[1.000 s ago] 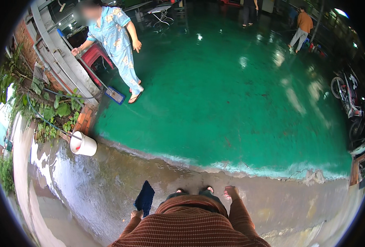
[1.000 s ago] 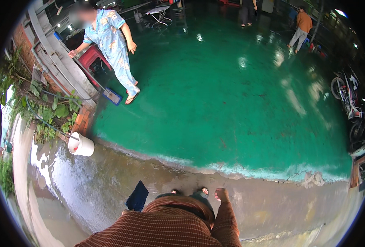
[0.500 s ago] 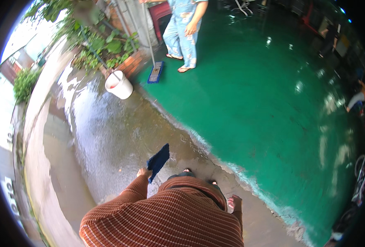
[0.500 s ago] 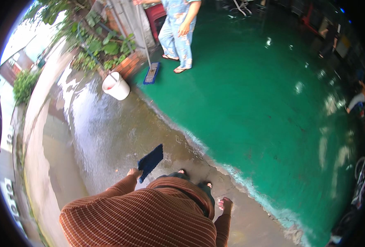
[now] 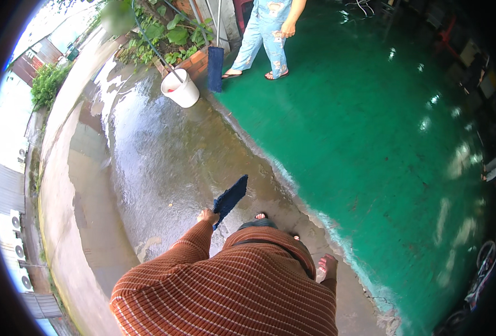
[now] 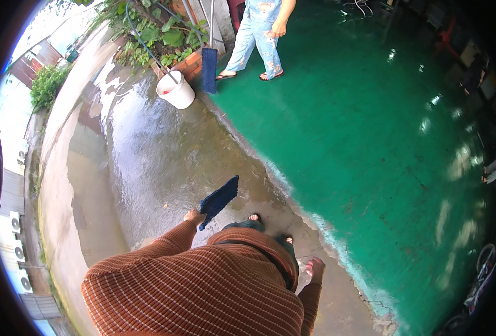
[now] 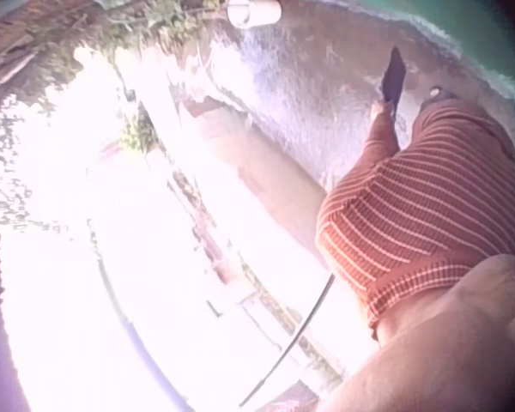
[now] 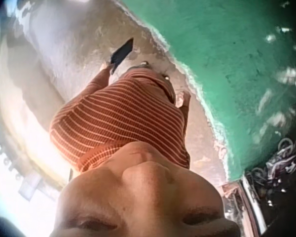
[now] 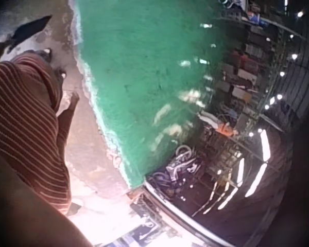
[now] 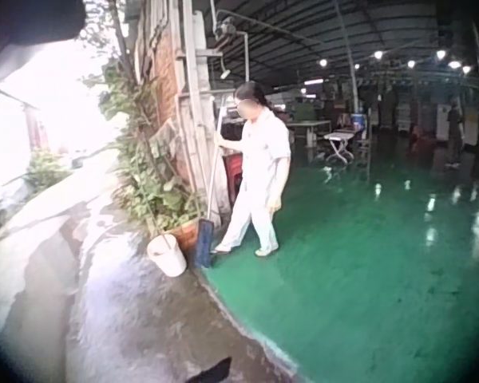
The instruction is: The person washes a wet concrete floor using a mop and bucket, then prepares a drink by adding water to a container and stirring it. The person also moves a plastic stool and wipes a table.
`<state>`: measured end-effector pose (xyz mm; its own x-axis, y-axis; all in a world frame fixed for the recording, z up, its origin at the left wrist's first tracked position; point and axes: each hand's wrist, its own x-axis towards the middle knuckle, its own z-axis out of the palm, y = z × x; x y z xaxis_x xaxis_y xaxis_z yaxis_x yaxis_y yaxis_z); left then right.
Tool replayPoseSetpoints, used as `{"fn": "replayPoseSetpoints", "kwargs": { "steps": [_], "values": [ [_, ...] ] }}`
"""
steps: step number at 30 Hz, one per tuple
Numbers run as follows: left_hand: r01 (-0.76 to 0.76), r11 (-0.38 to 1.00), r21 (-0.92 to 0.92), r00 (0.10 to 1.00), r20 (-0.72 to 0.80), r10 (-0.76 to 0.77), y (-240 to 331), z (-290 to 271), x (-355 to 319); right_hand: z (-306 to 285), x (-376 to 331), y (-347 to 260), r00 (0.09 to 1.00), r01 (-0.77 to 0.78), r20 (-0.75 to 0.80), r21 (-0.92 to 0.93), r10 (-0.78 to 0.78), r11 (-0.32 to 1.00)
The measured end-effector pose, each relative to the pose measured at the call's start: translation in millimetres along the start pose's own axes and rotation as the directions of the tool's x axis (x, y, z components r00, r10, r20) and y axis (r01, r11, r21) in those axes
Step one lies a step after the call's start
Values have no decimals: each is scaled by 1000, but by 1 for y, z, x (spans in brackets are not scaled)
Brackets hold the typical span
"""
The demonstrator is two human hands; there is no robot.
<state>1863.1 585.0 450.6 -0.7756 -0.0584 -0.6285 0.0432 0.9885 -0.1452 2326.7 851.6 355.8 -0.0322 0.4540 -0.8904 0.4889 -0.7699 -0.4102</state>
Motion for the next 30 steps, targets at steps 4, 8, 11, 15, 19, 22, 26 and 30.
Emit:
{"fn": "replayPoseSetpoints", "kwargs": {
  "steps": [4,8,11,15,19,22,26,30],
  "values": [
    [-7,1000,1,1000,-15,7,-5,4,6,10,0,-9,1000,12,11,-32,-12,999],
    [24,1000,-4,1000,10,-23,-6,-3,2,14,8,-4,1000,7,27,-77,-5,997],
    [37,999,14,999,-5,-37,-8,-1,9,16,8,-6,1000,-12,25,-70,14,997],
    [40,999,17,999,3,-40,-7,-8,8,10,11,5,999,-51,3,-26,51,998],
    [41,999,8,999,13,-41,-10,-4,13,8,-2,6,1000,-27,14,-58,28,998],
    [62,998,13,998,16,-62,-13,1,19,11,-13,1,999,-22,37,-93,25,995],
    [70,997,14,998,-2,-70,-16,7,28,12,-10,6,1000,-20,18,-64,21,998],
    [96,995,-25,995,7,-96,-12,-3,22,17,1,10,999,-39,27,-27,40,999]
  ]
}}
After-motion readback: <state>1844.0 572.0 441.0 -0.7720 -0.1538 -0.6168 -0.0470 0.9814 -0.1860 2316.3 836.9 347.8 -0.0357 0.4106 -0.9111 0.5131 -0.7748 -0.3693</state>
